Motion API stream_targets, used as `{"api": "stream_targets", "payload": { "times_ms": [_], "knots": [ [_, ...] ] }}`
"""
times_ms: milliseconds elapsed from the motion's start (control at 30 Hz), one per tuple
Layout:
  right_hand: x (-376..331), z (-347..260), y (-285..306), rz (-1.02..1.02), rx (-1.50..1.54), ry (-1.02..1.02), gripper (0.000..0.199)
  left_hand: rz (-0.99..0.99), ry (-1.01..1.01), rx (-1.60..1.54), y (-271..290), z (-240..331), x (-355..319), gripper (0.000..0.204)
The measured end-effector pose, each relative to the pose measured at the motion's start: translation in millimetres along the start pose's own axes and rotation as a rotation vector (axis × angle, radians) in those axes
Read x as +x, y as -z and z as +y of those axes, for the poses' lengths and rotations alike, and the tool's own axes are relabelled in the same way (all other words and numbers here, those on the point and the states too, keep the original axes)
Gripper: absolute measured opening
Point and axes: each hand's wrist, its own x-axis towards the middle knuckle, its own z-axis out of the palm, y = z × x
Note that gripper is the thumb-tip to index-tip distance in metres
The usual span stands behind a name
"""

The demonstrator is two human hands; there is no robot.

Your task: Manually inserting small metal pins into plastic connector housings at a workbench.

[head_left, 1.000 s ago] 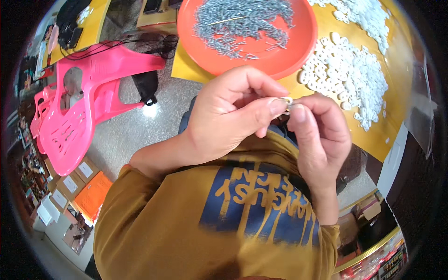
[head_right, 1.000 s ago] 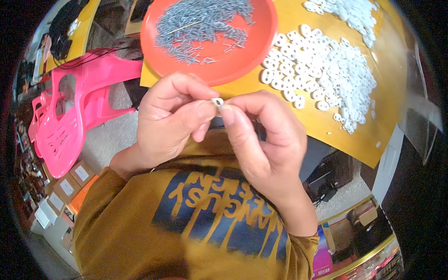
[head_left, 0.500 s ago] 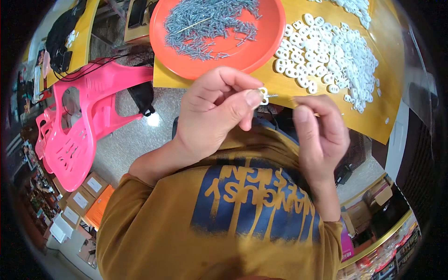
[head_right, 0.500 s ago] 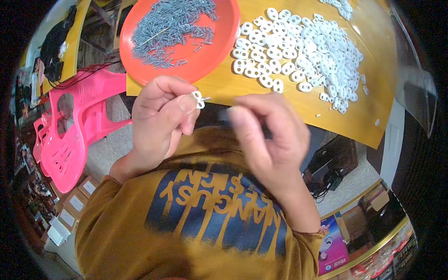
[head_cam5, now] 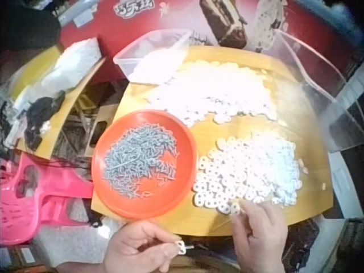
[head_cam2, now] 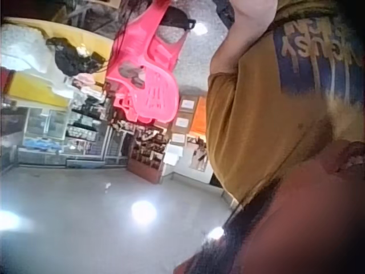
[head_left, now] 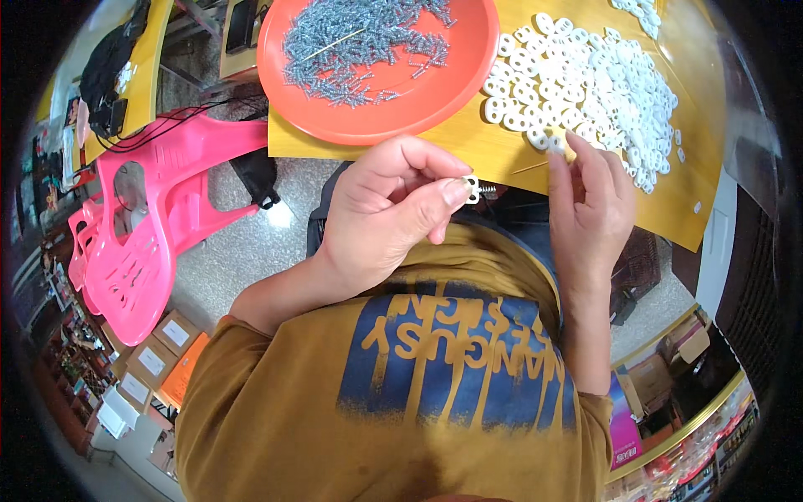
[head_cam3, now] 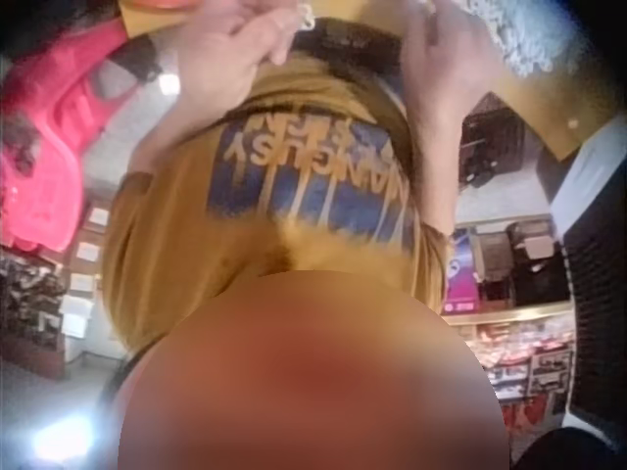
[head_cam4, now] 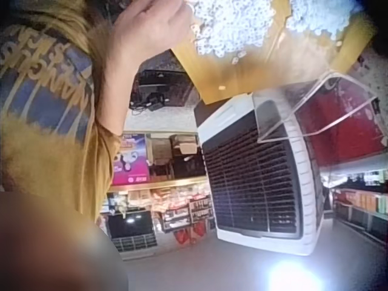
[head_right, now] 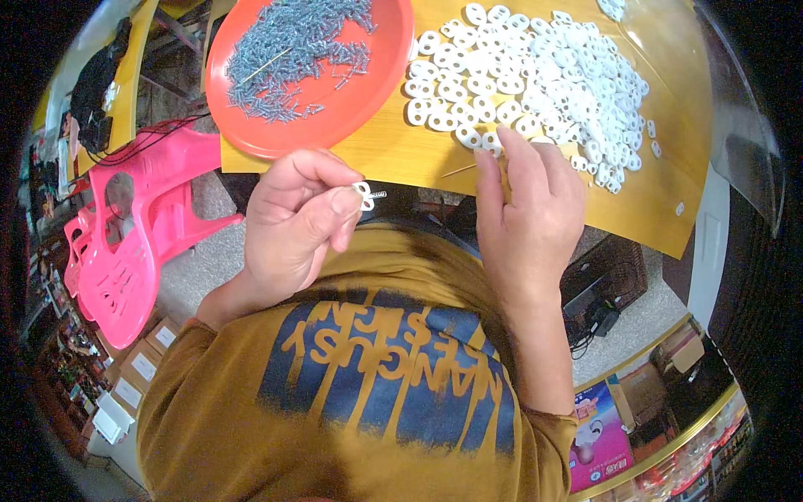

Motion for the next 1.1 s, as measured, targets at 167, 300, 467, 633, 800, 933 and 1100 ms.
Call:
{"api": "stream_targets", "payload": {
  "times_ms": [167,300,467,633,800,933,1100],
  "knots": [
    [1.7,4.0,-4.3,-0.021,-0.057,0.062,0.011,-0.008,0.011,-0.005,1.7,-0.7,-1.8,0.011],
    [2.2,1.5,-4.7,-0.036,-0.032,0.010,0.011,-0.002,0.012,-0.013,1.6,-0.2,-1.7,0.011],
    [-1.3,-0.3,-6.7,-0.047,0.082,-0.082,0.012,-0.018,0.023,-0.039,1.5,1.3,-0.9,0.011],
    [-6.1,0.7,-1.7,-0.074,0.284,-0.209,0.016,0.030,0.003,0.009,-3.9,2.8,-0.8,0.010],
    [-2.2,-13.9,27.5,-0.210,1.435,-0.685,0.025,0.007,0.012,-0.020,-11.8,11.0,1.5,0.010],
    [-7.8,-19.7,31.5,-0.346,1.729,-0.647,0.030,-0.037,-0.016,-0.048,-22.9,18.4,4.3,0.010],
    [-9.9,-24.3,32.2,-0.399,1.751,-0.579,0.034,-0.120,0.044,-0.102,-29.3,23.0,7.7,0.011]
  ]
}}
